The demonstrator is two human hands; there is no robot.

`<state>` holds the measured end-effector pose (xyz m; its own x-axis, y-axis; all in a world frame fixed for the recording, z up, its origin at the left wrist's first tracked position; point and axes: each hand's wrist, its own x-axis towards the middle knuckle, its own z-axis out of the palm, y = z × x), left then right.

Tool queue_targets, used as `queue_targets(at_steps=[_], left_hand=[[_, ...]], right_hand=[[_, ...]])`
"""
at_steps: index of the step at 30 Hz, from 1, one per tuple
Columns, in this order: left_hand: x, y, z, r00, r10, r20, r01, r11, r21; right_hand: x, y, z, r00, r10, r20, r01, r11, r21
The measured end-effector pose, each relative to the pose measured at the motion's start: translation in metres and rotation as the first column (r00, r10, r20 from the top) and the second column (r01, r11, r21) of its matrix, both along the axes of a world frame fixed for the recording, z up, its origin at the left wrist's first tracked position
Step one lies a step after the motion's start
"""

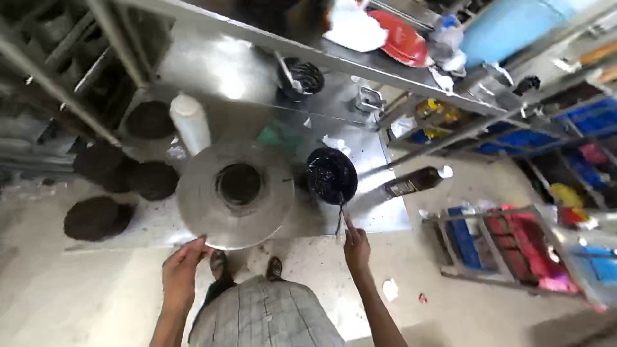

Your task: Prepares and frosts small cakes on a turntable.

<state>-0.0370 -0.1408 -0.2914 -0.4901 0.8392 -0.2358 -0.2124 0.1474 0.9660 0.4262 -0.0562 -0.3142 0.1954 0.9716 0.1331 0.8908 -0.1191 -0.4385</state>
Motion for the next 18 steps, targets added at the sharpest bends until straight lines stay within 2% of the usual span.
queue_targets(at_steps=[3, 5, 6, 8, 9, 10, 13, 15, 18], left_hand=[[-0.006, 0.003, 0.002, 0.997, 0.053, -0.055, -0.053, 0.999, 0.011], [-0.009, 0.009, 0.004, 0.997, 0.045, -0.061, -0.044, 0.999, 0.023], [-0.01, 0.011, 0.005, 0.997, 0.029, -0.071, -0.028, 0.999, 0.023], [-0.011, 0.007, 0.006, 0.994, -0.026, -0.104, 0.025, 1.0, -0.017], [-0.009, 0.005, 0.007, 0.992, -0.05, -0.119, 0.046, 0.998, -0.038], [-0.009, 0.002, 0.01, 0.989, -0.07, -0.13, 0.064, 0.997, -0.046], [-0.016, 0.005, 0.014, 0.984, -0.097, -0.151, 0.095, 0.995, -0.018], [-0.008, 0.008, 0.009, 0.99, -0.053, -0.128, 0.053, 0.999, -0.002], [0.002, 0.001, 0.004, 1.0, 0.001, -0.009, -0.001, 1.0, -0.031]], right_hand=[[0.034, -0.047, 0.015, 0.995, 0.003, -0.097, -0.008, 0.999, -0.045], [0.035, -0.032, 0.032, 0.938, 0.042, -0.344, -0.053, 0.998, -0.022], [0.028, -0.015, 0.04, 0.858, 0.044, -0.512, -0.073, 0.997, -0.036], [0.01, 0.019, 0.04, 0.615, -0.098, -0.783, -0.08, 0.979, -0.186], [0.005, 0.029, 0.029, 0.533, -0.196, -0.823, -0.069, 0.96, -0.273], [0.003, 0.026, 0.012, 0.505, -0.278, -0.817, -0.045, 0.937, -0.347], [0.013, -0.036, -0.03, 0.491, -0.377, -0.785, 0.012, 0.905, -0.426], [0.021, -0.072, -0.018, 0.502, -0.399, -0.767, 0.041, 0.897, -0.441], [-0.007, -0.092, 0.042, 0.504, -0.252, -0.826, -0.129, 0.924, -0.361]])
